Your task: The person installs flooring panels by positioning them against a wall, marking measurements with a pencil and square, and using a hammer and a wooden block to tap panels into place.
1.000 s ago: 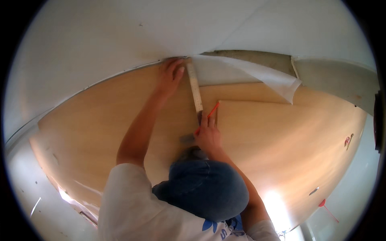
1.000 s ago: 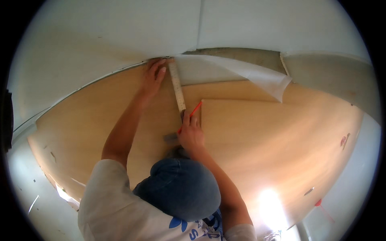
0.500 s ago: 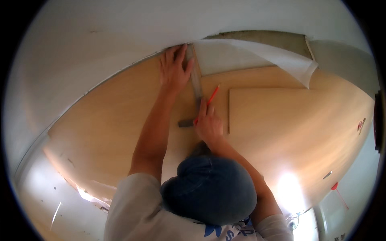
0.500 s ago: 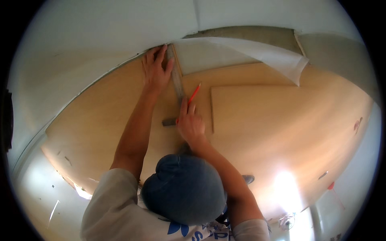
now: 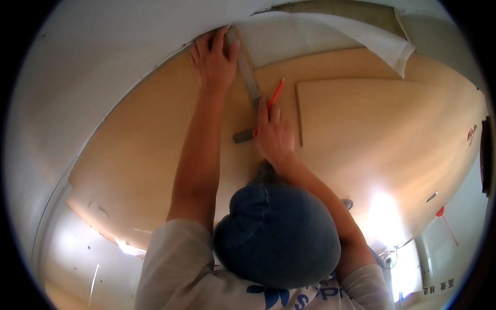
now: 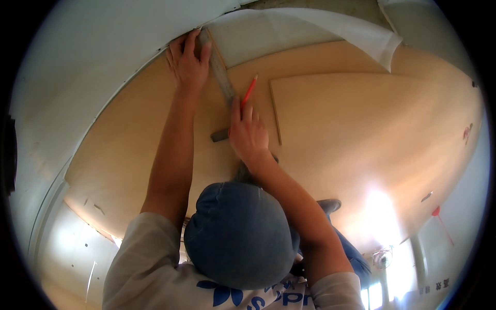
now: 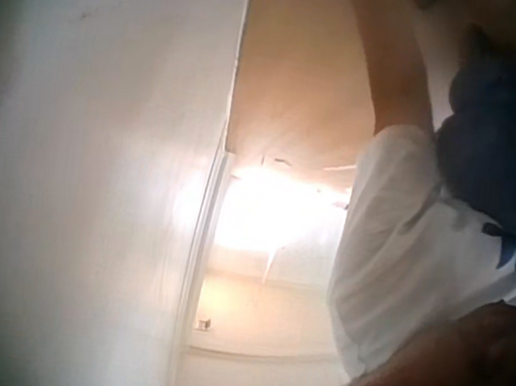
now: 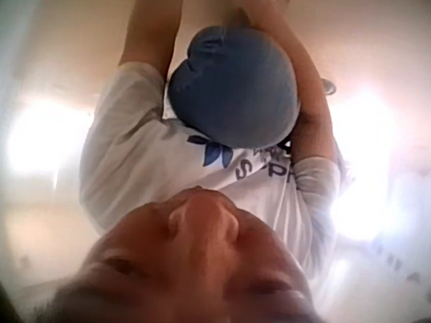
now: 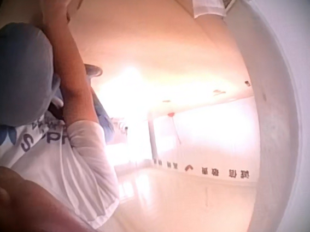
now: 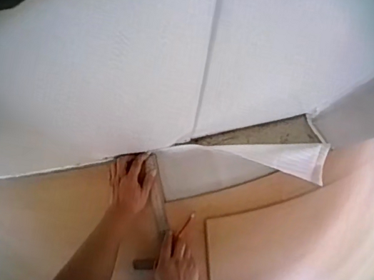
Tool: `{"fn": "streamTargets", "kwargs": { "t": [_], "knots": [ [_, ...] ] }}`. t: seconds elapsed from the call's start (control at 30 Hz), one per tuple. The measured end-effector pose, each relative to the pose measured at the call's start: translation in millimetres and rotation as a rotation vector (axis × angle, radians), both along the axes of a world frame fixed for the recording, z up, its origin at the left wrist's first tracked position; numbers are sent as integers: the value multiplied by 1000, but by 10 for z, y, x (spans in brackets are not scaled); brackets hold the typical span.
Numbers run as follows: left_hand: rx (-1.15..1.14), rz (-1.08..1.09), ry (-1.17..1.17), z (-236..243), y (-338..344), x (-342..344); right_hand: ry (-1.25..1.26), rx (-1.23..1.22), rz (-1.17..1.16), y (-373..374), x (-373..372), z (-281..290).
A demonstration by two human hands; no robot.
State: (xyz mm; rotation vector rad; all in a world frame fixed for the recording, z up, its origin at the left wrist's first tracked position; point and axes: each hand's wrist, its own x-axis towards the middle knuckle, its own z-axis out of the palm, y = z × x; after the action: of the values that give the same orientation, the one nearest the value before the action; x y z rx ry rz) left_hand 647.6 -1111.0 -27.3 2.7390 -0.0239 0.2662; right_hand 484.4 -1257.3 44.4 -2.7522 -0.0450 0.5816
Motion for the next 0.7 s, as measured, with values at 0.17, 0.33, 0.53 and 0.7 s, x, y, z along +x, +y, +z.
{"fn": "streamTargets", "kwargs": {
  "t": [0.17,0.33,0.53,0.7],
  "knots": [
    [-6,4,14,-15,15,-8,2,14,9,-5,-2,-15],
    [6,21,16,-38,23,4,9,29,4,4,-3,-31],
    [12,52,38,-67,0,21,-28,10,16,2,24,-39],
    [-13,67,56,-60,-14,27,-58,-7,41,-17,26,-49]
  ]
}}
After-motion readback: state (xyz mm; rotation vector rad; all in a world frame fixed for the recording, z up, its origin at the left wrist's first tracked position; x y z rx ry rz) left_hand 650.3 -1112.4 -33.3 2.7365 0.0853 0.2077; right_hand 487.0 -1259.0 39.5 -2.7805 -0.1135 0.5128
